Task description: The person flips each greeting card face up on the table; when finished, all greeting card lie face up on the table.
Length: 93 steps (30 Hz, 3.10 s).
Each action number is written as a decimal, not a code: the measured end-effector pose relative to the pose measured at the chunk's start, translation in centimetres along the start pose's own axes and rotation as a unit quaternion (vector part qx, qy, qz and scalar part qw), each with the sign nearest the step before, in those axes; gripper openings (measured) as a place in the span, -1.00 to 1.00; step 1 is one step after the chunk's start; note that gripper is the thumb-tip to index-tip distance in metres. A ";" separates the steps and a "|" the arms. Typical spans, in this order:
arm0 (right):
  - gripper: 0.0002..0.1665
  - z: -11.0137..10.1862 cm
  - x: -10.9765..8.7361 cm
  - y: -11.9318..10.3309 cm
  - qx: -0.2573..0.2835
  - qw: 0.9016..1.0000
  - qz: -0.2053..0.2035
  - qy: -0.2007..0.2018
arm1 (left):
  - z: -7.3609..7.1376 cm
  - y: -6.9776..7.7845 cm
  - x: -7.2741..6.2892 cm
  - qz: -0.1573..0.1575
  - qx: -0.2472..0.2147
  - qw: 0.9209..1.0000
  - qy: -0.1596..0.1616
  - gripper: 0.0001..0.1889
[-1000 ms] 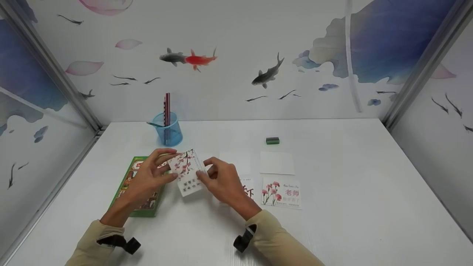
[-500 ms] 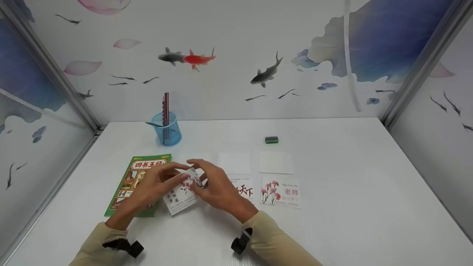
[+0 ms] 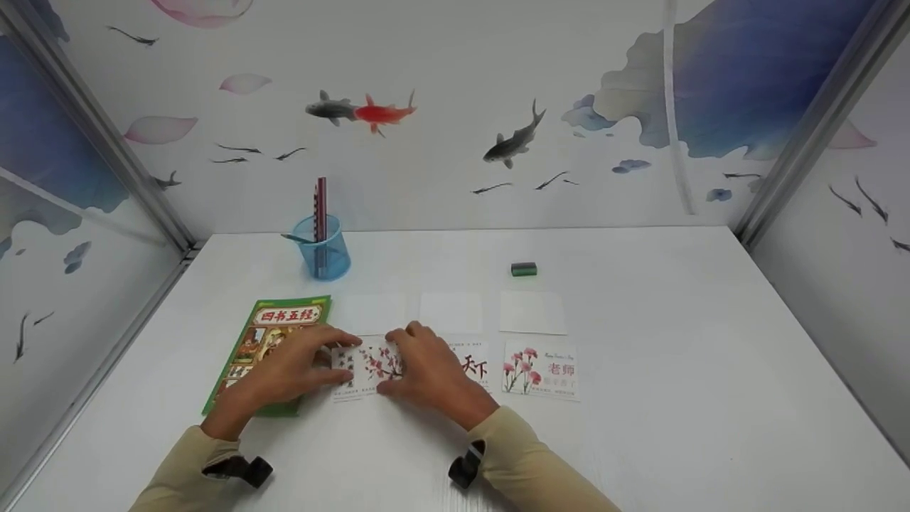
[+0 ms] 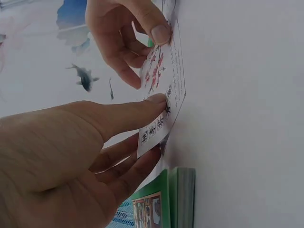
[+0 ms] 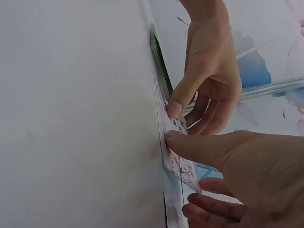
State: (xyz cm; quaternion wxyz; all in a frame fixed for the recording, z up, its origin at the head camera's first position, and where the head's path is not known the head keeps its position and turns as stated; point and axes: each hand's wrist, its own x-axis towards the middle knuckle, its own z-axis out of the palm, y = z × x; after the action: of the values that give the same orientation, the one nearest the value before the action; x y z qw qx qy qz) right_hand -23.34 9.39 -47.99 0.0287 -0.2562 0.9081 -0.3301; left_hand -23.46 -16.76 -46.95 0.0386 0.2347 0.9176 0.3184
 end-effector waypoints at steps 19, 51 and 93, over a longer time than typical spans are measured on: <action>-0.16 0.6 0.2 0.6 -0.031 1.000 0.002 0.003 | -0.1 -0.4 0.1 -0.009 0.016 1.000 -0.002 -0.70; -0.47 -8.4 -3.5 10.9 -0.038 0.994 0.036 0.091 | 5.3 7.5 7.2 0.073 0.106 0.992 -0.016 -0.55; -0.45 -15.6 -6.3 18.9 0.008 0.993 0.109 0.036 | 12.2 11.6 17.0 0.110 0.126 0.986 0.027 -0.65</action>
State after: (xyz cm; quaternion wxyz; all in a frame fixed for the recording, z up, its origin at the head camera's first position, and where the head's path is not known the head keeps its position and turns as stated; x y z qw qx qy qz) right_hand -29.76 33.90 -48.16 0.0336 -0.1429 0.9283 -0.3417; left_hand -31.17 5.89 -48.33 -0.0516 0.3284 0.9197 0.2088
